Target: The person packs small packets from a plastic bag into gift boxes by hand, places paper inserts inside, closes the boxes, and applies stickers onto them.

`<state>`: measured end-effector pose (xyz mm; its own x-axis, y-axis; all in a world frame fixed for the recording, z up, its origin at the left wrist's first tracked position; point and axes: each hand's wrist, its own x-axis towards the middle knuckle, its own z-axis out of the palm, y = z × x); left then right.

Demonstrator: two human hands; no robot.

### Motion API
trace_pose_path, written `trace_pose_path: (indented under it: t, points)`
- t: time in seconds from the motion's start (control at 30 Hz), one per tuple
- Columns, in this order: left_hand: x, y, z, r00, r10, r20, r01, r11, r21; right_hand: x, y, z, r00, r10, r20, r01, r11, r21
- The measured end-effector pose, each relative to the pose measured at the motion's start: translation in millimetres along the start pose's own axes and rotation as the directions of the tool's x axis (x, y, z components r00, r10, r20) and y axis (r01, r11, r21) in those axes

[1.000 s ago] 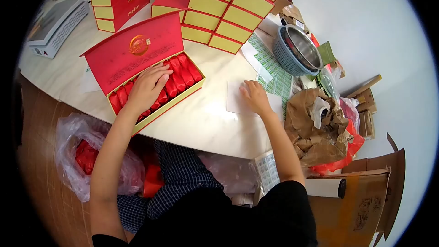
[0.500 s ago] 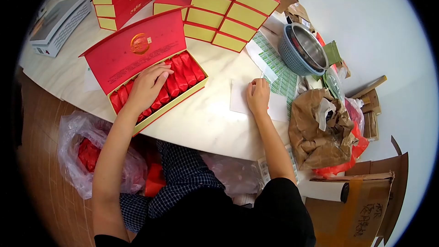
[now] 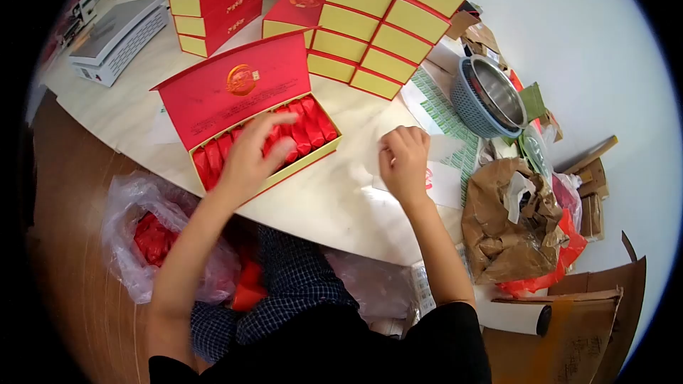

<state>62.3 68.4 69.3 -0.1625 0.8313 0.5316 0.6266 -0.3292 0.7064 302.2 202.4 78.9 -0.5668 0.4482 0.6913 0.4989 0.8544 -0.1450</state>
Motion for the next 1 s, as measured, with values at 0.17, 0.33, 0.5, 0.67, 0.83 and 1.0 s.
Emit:
trace_pose_path:
  t: [0.17,0.33,0.5,0.67,0.83,1.0]
  points:
    - [-31.9,47.1,12.6,0.995,-0.102,0.005,0.102,0.993,0.063,29.4,-76.7,-7.9,0.936,-0.283,0.208,0.234,0.944,0.232]
    - [-54.1,45.3,-10.5,0.96,-0.03,-0.277,0.047,0.997,0.055,45.3,-106.5,-7.0,0.875,-0.418,0.246,0.289,0.857,0.427]
    - [-76.3,29.1,-39.0,0.876,-0.331,-0.351,0.304,0.944,-0.13,67.4,-90.8,1.7,0.829,-0.384,0.408,0.057,0.782,0.621]
    - [-81.5,4.5,-69.1,0.663,-0.591,-0.46,0.38,0.795,-0.472,93.4,-33.1,25.4,0.757,-0.218,0.616,-0.211,0.811,0.546]
    - [-88.6,-24.1,-63.8,0.653,-0.605,-0.455,0.516,0.796,-0.316,107.5,9.0,82.8,0.678,0.027,0.735,-0.59,0.617,0.521]
    - [-88.0,-31.4,-54.4,0.608,-0.587,-0.535,0.649,0.755,-0.091,97.3,17.7,120.1,0.773,0.126,0.621,-0.531,0.664,0.526]
